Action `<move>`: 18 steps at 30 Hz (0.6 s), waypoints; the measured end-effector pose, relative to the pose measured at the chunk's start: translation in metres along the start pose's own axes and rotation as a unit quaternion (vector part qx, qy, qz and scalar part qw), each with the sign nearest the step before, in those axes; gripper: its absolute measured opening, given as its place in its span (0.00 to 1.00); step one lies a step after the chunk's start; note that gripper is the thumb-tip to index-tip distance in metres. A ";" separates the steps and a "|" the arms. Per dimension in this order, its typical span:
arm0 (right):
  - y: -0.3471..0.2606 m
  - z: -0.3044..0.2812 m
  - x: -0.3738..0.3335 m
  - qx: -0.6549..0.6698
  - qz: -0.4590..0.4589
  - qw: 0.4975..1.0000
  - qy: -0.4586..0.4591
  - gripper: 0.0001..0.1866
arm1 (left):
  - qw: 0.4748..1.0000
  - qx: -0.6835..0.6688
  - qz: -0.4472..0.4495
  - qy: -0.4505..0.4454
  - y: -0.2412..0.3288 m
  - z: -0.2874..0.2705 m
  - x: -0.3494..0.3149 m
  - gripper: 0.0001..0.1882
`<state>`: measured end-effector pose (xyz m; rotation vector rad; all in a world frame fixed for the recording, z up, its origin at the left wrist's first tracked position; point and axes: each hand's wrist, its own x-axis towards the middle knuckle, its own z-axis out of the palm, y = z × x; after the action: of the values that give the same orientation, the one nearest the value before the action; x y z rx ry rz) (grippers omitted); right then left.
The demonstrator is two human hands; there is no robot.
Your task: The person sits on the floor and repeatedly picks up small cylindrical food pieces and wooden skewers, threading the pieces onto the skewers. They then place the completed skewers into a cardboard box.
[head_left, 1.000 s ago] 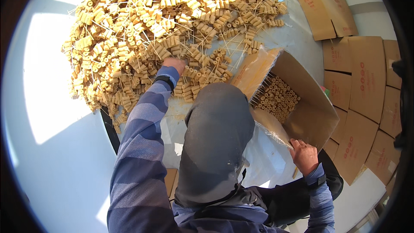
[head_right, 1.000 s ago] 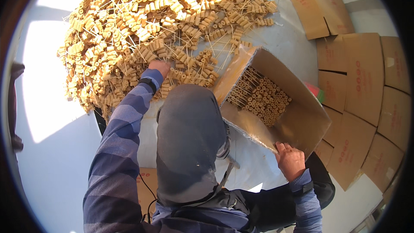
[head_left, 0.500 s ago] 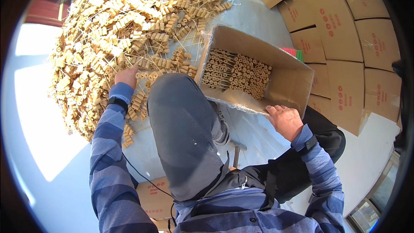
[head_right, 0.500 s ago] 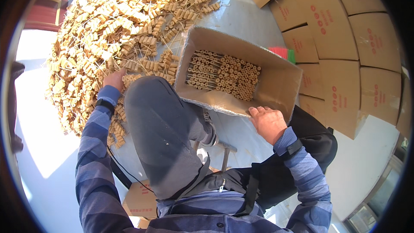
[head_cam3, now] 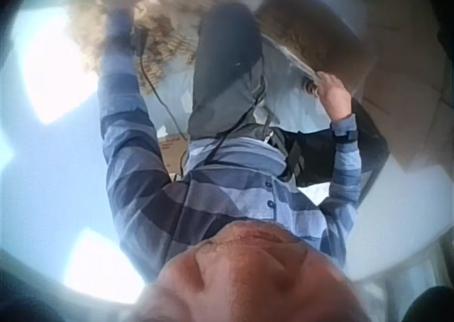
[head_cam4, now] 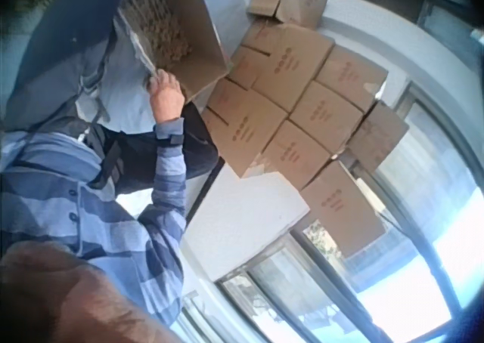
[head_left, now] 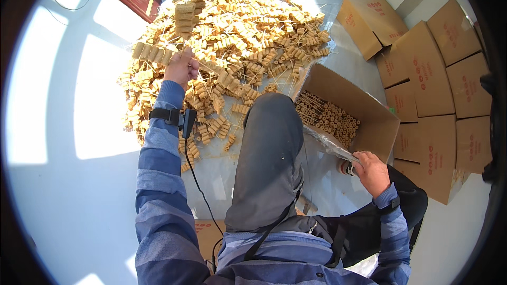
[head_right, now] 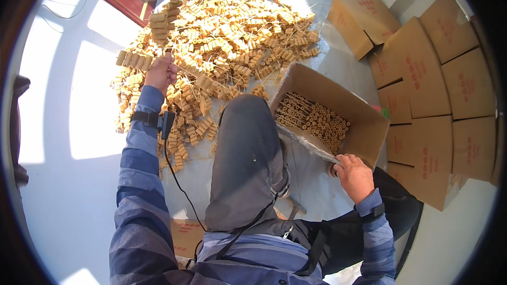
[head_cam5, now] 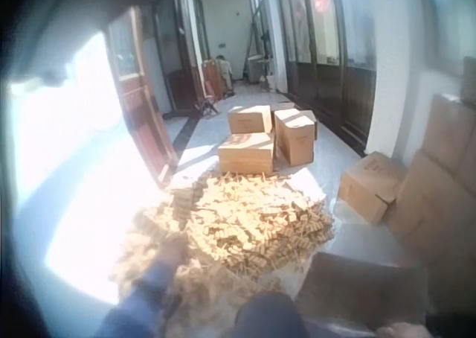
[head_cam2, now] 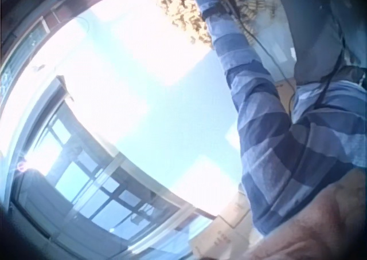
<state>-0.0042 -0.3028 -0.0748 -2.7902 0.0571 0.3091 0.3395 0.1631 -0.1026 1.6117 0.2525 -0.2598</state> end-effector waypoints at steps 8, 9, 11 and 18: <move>-0.075 -0.041 0.001 0.282 -0.054 0.957 -0.037 0.12 | 0.964 -0.213 0.068 -0.140 0.095 0.039 -0.091 0.15; -0.090 -0.039 -0.001 0.295 -0.093 0.950 -0.043 0.12 | 0.958 -0.234 0.076 -0.146 0.103 0.045 -0.101 0.15; -0.116 -0.035 0.000 0.322 -0.149 0.934 -0.050 0.13 | 0.941 -0.292 0.070 -0.157 0.111 0.062 -0.122 0.14; -0.163 -0.010 0.016 0.644 -0.116 0.752 -0.074 0.41 | 0.854 -0.441 -0.053 -0.270 0.070 0.148 -0.217 0.14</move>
<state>0.0256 -0.1524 -0.0172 -1.3538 -0.0892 0.2653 0.1543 0.0107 0.0251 0.5686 0.0043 -0.5718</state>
